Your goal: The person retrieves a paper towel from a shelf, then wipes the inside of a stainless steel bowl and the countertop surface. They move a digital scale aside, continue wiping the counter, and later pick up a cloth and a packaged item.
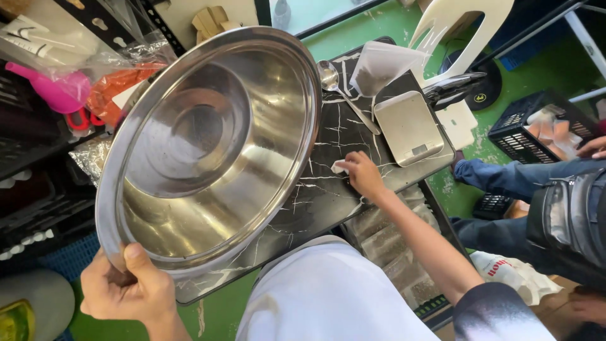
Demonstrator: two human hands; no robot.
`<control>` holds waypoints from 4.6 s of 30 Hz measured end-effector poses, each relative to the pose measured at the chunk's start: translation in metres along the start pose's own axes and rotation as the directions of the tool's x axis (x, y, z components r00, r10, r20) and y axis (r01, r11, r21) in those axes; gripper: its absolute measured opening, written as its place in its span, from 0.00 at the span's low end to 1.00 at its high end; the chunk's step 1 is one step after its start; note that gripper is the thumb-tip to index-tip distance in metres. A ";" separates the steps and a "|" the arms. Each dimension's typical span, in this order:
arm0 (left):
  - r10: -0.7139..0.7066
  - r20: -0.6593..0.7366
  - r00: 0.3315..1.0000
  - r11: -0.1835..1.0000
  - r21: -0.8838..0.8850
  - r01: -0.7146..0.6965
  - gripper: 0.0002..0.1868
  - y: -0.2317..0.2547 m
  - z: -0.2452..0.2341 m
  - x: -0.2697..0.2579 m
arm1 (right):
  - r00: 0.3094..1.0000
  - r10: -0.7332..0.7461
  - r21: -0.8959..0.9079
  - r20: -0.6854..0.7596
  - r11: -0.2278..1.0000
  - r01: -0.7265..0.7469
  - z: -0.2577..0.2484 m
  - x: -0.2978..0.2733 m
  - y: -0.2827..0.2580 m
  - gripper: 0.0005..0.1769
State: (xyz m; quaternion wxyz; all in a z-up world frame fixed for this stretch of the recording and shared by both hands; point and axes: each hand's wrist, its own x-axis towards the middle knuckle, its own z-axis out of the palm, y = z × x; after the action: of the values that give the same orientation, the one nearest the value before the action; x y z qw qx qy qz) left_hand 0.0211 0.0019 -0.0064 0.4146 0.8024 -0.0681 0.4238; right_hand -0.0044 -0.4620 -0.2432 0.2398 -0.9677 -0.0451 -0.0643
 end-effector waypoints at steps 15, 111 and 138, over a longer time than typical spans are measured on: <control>0.154 -0.080 0.985 0.988 0.001 -0.155 0.24 -0.008 -0.022 0.018 | 0.811 -0.576 0.087 0.100 0.817 0.570 0.048 0.053 -0.095 0.24; -0.781 0.117 0.613 0.583 -0.217 0.783 0.08 -0.004 0.188 -0.069 | 0.900 0.435 0.153 0.033 0.888 -0.435 0.041 -0.070 0.029 0.27; -0.861 0.100 0.499 0.478 -0.174 0.861 0.08 -0.061 0.211 -0.139 | 0.891 0.113 -0.238 0.439 0.971 -0.006 -0.017 -0.052 -0.004 0.13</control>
State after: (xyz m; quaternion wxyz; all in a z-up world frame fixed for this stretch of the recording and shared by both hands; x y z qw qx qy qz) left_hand 0.0933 -0.1444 -0.2082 0.6498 0.6817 0.3007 0.1504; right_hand -0.0577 -0.4690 -0.2340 0.1110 -0.9783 -0.0619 0.1636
